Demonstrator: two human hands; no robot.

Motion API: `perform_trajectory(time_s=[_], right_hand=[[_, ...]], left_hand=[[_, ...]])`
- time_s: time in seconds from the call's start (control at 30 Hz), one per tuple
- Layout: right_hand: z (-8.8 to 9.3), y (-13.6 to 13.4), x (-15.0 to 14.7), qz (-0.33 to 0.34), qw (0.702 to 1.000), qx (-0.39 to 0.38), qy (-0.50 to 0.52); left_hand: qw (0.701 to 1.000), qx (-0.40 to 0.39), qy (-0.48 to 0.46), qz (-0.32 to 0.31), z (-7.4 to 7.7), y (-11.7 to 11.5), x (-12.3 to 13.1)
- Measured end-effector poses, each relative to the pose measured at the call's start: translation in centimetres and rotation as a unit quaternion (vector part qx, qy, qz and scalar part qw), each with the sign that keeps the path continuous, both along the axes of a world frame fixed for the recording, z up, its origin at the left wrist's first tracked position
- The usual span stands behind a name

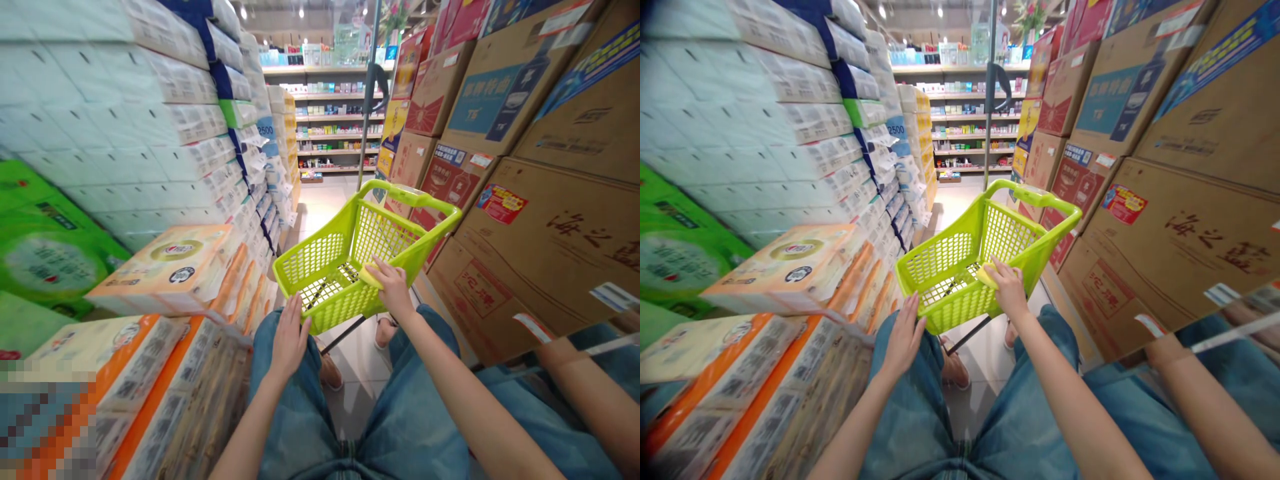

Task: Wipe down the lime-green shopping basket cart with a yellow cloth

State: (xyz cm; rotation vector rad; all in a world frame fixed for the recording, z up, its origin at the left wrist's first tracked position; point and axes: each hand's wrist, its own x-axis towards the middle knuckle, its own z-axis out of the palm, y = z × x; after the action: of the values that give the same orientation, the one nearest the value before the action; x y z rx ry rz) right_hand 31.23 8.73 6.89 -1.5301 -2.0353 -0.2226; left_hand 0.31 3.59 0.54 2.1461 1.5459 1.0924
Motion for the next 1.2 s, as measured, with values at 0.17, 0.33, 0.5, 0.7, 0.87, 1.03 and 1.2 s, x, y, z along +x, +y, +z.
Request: perform_trajectory(time_s=[0.17, 0.33, 0.5, 0.7, 0.87, 1.03, 1.2], right_hand=[[-1.2, -1.9, -5.6, 0.011, 1.000, 0.016, 0.018], [-3.0, -5.8, -13.8, 0.095, 0.995, 0.021, -0.006], [-3.4, -5.1, -10.8, 0.137, 0.989, 0.041, -0.038], [-1.4, -1.2, -1.6, -0.043, 0.998, 0.043, 0.021], [-2.6, -3.2, -8.3, -0.013, 0.999, 0.017, 0.034], [-3.7, -6.2, -15.4, 0.118, 0.993, 0.004, 0.024], [-2.7, -4.3, -9.5, 0.114, 0.993, 0.015, 0.004]], left_hand=[[0.991, 0.057, 0.122, 0.010, 0.7, -3.5, 1.7], [0.987, 0.069, 0.144, 0.036, 0.9, -3.8, 2.4], [0.983, 0.075, 0.161, 0.046, 0.8, -3.9, 2.2], [0.982, 0.073, 0.164, 0.062, 0.8, -4.0, 2.8], [0.985, 0.068, 0.143, 0.075, 0.7, -4.1, 3.3], [0.984, 0.079, 0.146, 0.070, 0.7, -4.1, 3.3], [0.983, 0.069, 0.155, 0.074, 0.9, -4.2, 3.2]])
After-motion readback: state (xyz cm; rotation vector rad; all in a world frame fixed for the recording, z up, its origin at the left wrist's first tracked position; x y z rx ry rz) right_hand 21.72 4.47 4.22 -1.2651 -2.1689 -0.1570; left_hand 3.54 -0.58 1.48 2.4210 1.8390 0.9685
